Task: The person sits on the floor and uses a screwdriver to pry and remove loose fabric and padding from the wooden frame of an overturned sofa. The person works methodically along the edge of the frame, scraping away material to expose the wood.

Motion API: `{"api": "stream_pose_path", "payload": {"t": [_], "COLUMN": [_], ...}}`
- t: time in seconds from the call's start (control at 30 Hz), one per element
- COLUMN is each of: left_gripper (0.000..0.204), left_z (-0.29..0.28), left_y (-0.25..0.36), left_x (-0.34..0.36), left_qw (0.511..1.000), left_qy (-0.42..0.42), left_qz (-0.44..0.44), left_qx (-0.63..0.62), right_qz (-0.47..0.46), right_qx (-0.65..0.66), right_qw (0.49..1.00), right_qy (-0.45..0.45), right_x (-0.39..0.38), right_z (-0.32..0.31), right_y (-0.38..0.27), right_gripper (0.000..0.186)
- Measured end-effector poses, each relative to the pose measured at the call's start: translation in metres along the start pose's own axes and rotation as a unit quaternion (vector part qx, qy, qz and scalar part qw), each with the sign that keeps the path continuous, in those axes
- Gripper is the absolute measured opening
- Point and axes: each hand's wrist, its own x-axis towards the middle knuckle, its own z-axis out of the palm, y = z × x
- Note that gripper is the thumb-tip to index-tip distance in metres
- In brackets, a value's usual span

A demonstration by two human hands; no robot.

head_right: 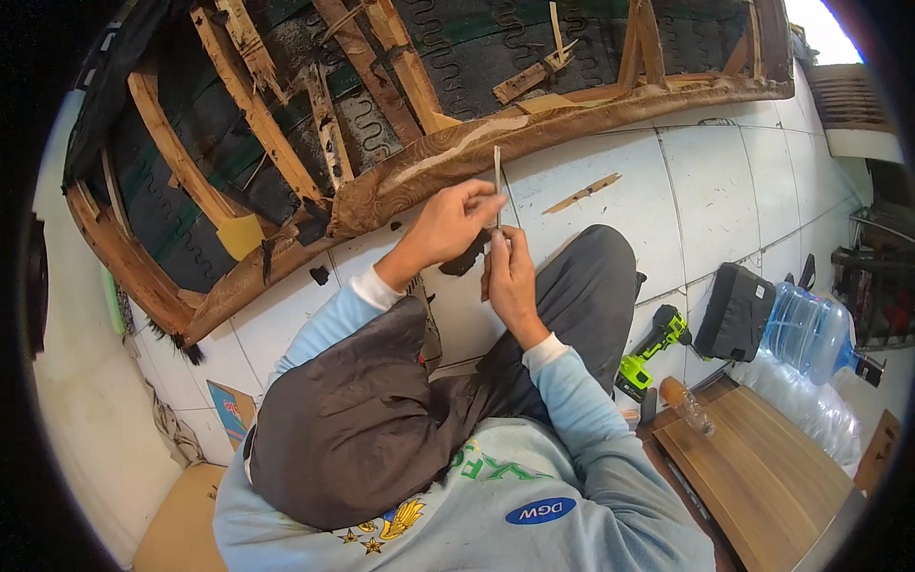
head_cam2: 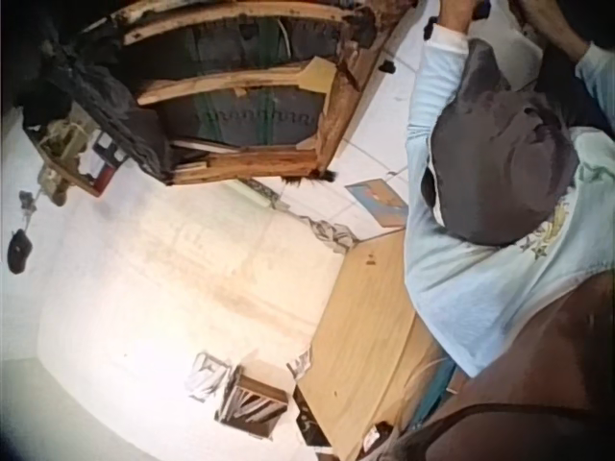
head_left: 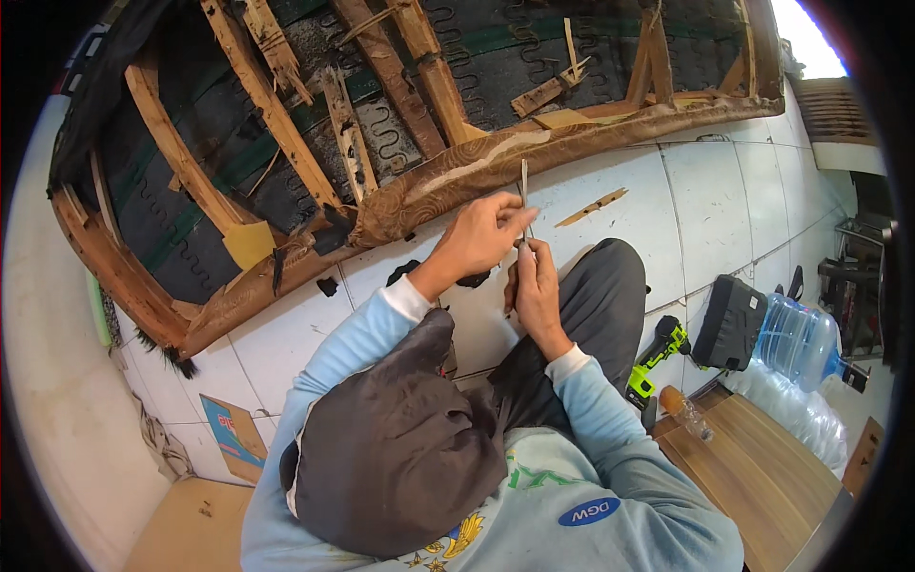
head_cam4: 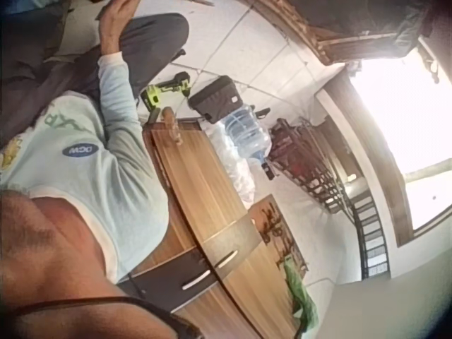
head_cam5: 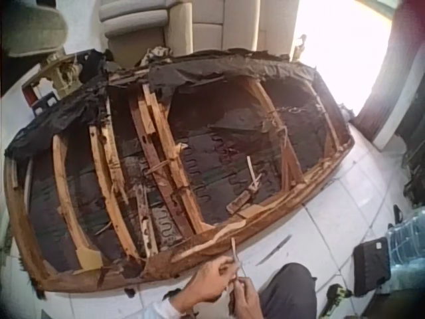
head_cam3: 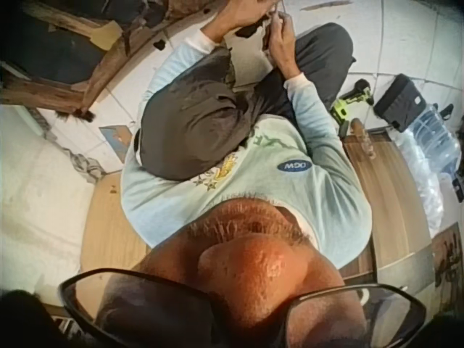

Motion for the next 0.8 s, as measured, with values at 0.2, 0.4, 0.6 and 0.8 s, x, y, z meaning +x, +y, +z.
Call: {"api": "stream_pose_path", "payload": {"t": [0.2, 0.4, 0.6, 0.8], "left_gripper": [0.04, 0.038, 0.034, 0.032], "left_z": [0.005, 0.002, 0.0, 0.002], "left_y": [-0.017, -0.019, -0.009, -0.018], "left_x": [0.015, 0.016, 0.018, 0.021], "left_qw": [0.999, 0.999, 0.997, 0.995], "left_qy": [0.044, 0.038, 0.054, 0.071], "left_qz": [-0.01, -0.026, -0.047, -0.024], "left_qx": [-0.011, -0.008, 0.022, 0.063], "right_qz": [0.002, 0.005, 0.056, -0.209], "right_qx": [0.042, 0.085, 0.314, 0.001], "right_qw": [0.999, 0.996, 0.946, 0.965], "right_qy": [-0.015, 0.02, -0.055, 0.158], "right_x": [0.011, 0.009, 0.011, 0.056], "right_z": [0.023, 0.044, 0.052, 0.082], "right_y": [0.018, 0.022, 0.02, 0.089], "right_gripper": [0.039, 0.037, 0.034, 0.035]}}
